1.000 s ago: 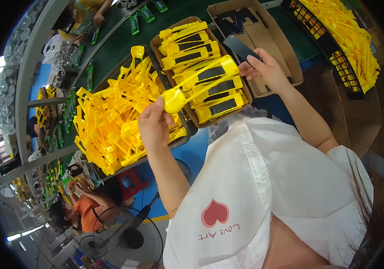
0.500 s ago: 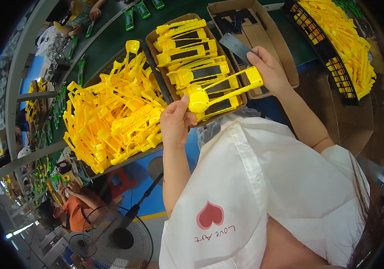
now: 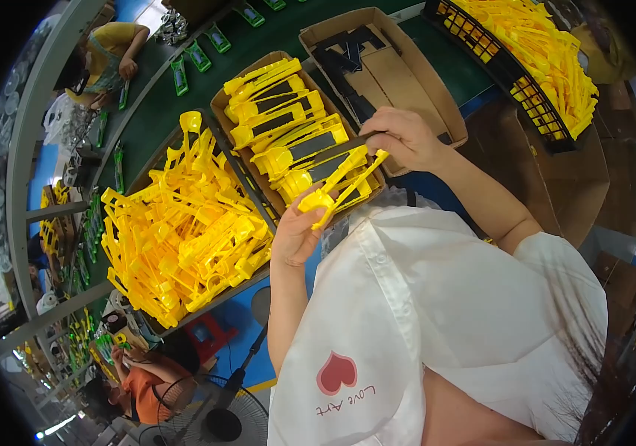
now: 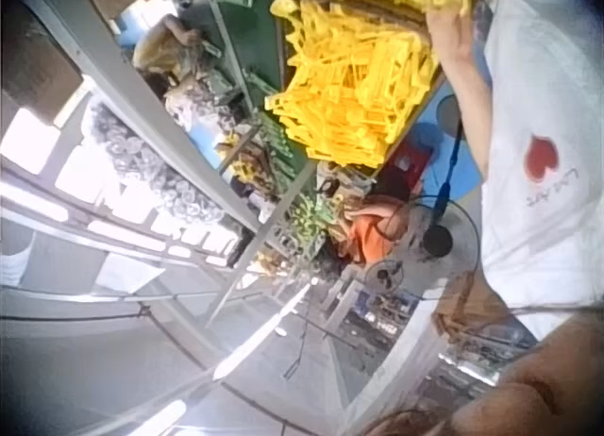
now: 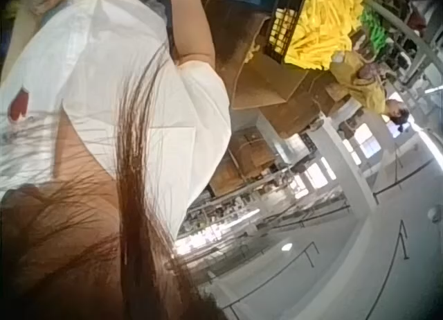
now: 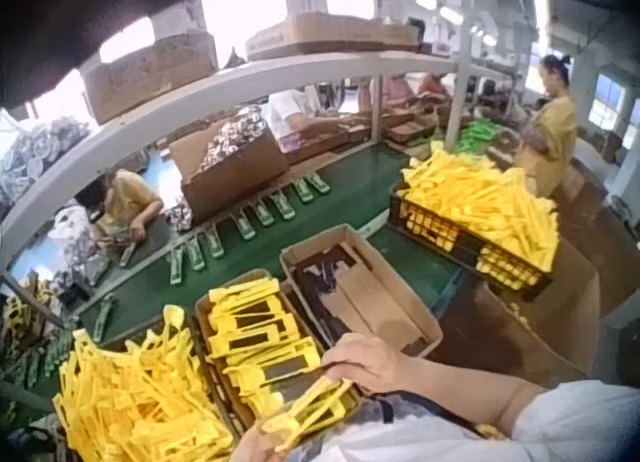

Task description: Assembling black foam inserts into yellow plastic light fixture components at a factory workstation.

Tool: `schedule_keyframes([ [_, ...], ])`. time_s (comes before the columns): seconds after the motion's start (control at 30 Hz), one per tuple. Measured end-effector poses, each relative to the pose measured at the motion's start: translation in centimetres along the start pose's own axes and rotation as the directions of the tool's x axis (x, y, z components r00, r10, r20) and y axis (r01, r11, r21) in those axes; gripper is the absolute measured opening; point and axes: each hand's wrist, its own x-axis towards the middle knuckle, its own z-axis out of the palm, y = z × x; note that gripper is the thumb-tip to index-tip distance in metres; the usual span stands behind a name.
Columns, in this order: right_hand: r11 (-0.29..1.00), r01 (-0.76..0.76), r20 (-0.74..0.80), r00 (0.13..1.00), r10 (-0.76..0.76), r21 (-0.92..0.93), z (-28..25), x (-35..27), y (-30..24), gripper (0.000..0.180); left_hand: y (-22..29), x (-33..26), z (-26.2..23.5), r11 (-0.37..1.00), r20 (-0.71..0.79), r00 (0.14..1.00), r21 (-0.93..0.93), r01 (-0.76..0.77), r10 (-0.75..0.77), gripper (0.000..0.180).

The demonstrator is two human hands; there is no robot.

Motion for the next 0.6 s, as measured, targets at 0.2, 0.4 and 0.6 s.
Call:
schedule_keyframes([
  [0.2, 0.724, -0.631, 0.163, 0.774, 0.612, 0.278, -0.9, 1.1, -1.9, 0.011, -0.1, 0.4, 1.0, 0.863, -0.223, 0.918, 0.467, -0.194, 0.327, 0.027],
  [0.4, 0.564, -0.813, 0.451, 0.563, 0.693, 0.148, -0.4, 0.7, -2.2, 0.02, 1.3, -0.2, 1.5, 0.815, -0.155, 0.941, 0.555, -0.169, 0.301, 0.02],
  [0.6, 0.61, -0.792, 0.521, 0.53, 0.669, 0.022, 0.3, 1.0, -2.7, 0.019, 1.3, -0.7, 0.8, 0.758, -0.134, 0.945, 0.635, -0.149, 0.298, 0.019],
])
